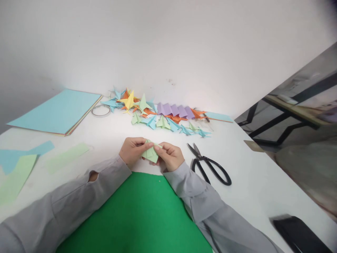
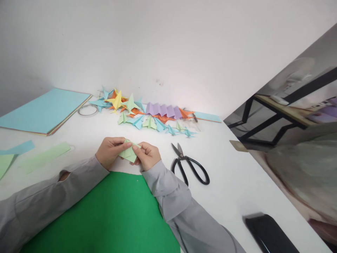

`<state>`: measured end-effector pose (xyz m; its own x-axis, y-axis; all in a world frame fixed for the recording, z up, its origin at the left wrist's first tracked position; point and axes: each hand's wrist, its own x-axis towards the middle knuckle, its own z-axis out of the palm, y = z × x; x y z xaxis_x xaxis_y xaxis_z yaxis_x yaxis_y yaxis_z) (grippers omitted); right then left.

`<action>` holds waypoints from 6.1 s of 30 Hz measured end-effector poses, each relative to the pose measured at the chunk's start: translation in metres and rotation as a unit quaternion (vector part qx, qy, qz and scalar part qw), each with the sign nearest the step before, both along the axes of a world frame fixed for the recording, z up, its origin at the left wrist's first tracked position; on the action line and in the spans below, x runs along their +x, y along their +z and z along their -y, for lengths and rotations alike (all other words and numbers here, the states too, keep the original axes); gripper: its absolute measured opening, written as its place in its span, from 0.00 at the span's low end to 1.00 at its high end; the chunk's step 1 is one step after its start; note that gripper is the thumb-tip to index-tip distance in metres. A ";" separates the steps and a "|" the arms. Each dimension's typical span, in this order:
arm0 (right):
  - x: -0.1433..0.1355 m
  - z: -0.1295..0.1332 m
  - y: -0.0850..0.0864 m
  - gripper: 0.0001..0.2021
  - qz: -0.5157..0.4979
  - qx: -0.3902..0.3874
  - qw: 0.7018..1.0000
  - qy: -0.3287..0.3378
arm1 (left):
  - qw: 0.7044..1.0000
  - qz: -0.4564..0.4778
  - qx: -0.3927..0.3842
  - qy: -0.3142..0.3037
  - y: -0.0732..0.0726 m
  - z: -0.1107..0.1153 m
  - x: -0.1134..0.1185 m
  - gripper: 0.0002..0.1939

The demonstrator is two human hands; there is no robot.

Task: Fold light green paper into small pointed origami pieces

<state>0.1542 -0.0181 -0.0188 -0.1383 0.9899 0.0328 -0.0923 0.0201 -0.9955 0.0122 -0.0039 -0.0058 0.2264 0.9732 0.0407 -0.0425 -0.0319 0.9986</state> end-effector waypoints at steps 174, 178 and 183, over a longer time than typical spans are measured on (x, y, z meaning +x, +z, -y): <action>-0.004 0.009 0.011 0.17 0.160 -0.045 0.976 0.138 | 0.989 0.035 -0.061 -0.128 0.010 0.010 0.000 0.18; -0.005 0.009 0.009 0.18 0.133 -0.045 0.981 0.134 | 0.991 0.040 -0.063 -0.113 0.010 0.010 0.000 0.18; -0.006 0.007 0.003 0.16 0.098 -0.043 0.987 0.123 | 0.994 0.032 -0.085 -0.063 0.009 0.010 0.002 0.20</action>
<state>0.1486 -0.0255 -0.0153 -0.3706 0.9234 -0.1005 0.1112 -0.0633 -0.9918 0.0140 -0.0136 0.0034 0.3497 0.9311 -0.1040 -0.0987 0.1470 0.9842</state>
